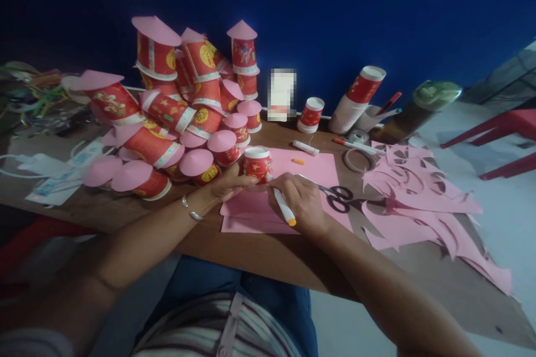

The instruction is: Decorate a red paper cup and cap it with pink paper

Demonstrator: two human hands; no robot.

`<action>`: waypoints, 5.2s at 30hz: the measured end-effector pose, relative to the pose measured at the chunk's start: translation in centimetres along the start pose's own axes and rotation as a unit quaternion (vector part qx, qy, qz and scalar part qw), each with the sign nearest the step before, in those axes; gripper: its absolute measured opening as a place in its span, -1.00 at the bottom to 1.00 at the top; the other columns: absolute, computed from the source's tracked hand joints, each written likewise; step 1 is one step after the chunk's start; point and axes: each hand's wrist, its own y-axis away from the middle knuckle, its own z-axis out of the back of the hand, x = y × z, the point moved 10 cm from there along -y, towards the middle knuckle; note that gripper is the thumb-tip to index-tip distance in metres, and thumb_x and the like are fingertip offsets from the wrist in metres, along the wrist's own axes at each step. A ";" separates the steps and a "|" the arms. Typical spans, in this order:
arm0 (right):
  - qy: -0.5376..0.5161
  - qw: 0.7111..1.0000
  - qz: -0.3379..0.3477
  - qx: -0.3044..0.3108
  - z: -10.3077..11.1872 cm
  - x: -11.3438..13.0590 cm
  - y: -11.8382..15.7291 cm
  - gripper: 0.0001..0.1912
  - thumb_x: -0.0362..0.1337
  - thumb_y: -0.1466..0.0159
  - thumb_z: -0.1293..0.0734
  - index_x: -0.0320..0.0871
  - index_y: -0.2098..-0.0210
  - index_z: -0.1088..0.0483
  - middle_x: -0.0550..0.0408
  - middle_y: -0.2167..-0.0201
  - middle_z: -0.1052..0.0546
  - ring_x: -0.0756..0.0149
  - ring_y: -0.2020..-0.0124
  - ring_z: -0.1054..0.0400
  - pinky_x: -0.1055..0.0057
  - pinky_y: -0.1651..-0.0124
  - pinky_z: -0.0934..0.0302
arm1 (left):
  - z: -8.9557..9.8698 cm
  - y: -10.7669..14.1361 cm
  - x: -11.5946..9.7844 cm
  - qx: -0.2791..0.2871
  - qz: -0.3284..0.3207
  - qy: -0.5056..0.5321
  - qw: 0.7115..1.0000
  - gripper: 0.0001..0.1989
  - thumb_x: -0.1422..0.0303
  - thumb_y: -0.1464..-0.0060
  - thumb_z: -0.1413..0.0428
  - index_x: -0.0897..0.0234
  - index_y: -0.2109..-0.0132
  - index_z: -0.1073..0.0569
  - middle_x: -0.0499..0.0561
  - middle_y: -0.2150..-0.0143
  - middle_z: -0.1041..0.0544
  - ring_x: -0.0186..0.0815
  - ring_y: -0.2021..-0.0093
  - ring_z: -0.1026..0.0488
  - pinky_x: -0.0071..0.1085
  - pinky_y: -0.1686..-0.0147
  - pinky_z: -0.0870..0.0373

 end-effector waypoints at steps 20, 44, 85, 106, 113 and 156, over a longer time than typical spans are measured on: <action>-0.034 0.997 0.057 0.038 -0.9 1.8 0.9 -0.82 -0.47 -0.34 -0.36 -0.22 0.06 -0.38 0.01 0.33 -0.59 0.30 0.35 -0.48 0.36 0.29 -0.37 | 1.3 -0.1 -0.5 -0.085 -0.044 -0.232 0.968 -0.24 0.32 0.17 -0.36 0.25 -0.19 -0.30 0.13 -0.04 -0.52 -0.09 -0.04 -0.50 -0.18 -0.02 -0.48; -0.004 0.999 0.025 0.041 -1.2 0.3 1.3 -0.79 -0.46 -0.34 -0.35 -0.15 0.05 -0.36 0.06 0.35 -0.56 0.30 0.38 -0.46 0.36 0.31 -0.35 | 0.8 -0.2 0.5 -0.048 -0.005 -0.107 0.993 -0.42 0.21 0.14 -0.43 0.25 0.01 -0.39 0.06 0.15 -0.55 -0.18 0.12 -0.57 -0.21 0.11 -0.59; -0.005 1.000 0.013 -0.010 0.3 0.2 0.3 -0.74 -0.50 -0.31 -0.36 -0.10 0.07 -0.36 0.12 0.38 -0.57 0.34 0.39 -0.50 0.42 0.36 -0.35 | 0.2 -0.1 0.7 0.000 -0.002 -0.059 0.998 -0.51 0.22 0.12 -0.45 0.30 0.07 -0.49 0.10 0.15 -0.60 -0.20 0.17 -0.58 -0.23 0.11 -0.56; -0.028 0.999 0.017 0.021 -0.3 0.5 0.4 -0.82 -0.49 -0.32 -0.33 -0.14 0.14 -0.34 0.11 0.41 -0.54 0.35 0.47 -0.43 0.41 0.39 -0.32 | -0.1 0.0 0.4 0.005 -0.003 -0.054 0.999 -0.47 0.25 0.12 -0.44 0.29 0.02 -0.48 0.11 0.16 -0.61 -0.14 0.14 -0.60 -0.18 0.11 -0.59; -0.027 0.999 0.019 0.028 -0.6 0.8 0.6 -0.82 -0.50 -0.29 -0.34 -0.13 0.18 -0.32 0.13 0.44 -0.50 0.37 0.49 -0.38 0.42 0.41 -0.27 | 0.4 0.1 0.5 0.005 -0.018 -0.059 0.998 -0.45 0.28 0.07 -0.42 0.27 -0.05 -0.45 0.11 0.15 -0.63 -0.12 0.10 -0.60 -0.16 0.03 -0.54; -0.057 0.997 -0.042 0.023 -1.6 -2.8 2.0 -0.50 -0.38 -0.42 -0.29 -0.07 -0.31 -0.20 -0.14 0.02 -0.53 0.14 0.05 -0.52 0.26 0.14 -0.50 | 0.9 -0.1 0.6 -0.066 0.005 0.004 0.998 -0.41 0.30 0.18 -0.48 0.29 0.01 -0.44 0.06 0.17 -0.63 -0.21 0.22 -0.61 -0.31 0.17 -0.53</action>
